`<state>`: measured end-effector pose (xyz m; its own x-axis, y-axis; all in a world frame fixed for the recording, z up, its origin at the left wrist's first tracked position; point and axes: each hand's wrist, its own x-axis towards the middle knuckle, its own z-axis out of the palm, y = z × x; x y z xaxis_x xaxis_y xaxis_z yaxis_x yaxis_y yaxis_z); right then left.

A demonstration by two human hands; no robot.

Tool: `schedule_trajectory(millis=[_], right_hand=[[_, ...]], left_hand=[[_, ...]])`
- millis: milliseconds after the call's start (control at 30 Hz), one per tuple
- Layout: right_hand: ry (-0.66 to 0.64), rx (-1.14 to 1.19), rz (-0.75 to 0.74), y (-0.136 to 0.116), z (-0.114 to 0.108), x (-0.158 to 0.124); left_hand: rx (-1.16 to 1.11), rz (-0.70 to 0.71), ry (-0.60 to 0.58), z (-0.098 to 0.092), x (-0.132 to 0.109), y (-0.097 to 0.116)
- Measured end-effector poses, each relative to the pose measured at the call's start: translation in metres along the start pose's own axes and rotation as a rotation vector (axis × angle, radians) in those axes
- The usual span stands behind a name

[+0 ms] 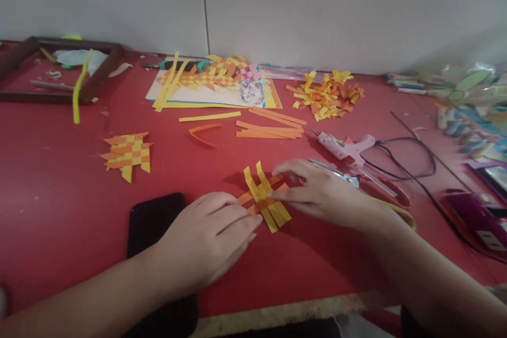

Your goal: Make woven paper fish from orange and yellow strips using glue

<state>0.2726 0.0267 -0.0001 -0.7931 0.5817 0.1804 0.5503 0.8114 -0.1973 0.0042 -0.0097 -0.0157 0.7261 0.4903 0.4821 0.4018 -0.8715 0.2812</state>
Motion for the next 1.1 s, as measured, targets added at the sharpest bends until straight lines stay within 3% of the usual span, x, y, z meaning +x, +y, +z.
schedule_trajectory(millis=[367,867,1100], right_hand=[[0.175,0.203,0.075,-0.001,0.013,0.006],[0.069,0.261,0.108,-0.004,0.018,0.009],[0.124,0.261,0.079,-0.003,0.017,0.010]], left_hand=[[0.141,-0.012,-0.136,0.006,-0.005,0.000],[0.208,-0.086,-0.171,0.003,-0.004,0.003],[0.179,-0.076,-0.165,0.002,-0.006,0.003]])
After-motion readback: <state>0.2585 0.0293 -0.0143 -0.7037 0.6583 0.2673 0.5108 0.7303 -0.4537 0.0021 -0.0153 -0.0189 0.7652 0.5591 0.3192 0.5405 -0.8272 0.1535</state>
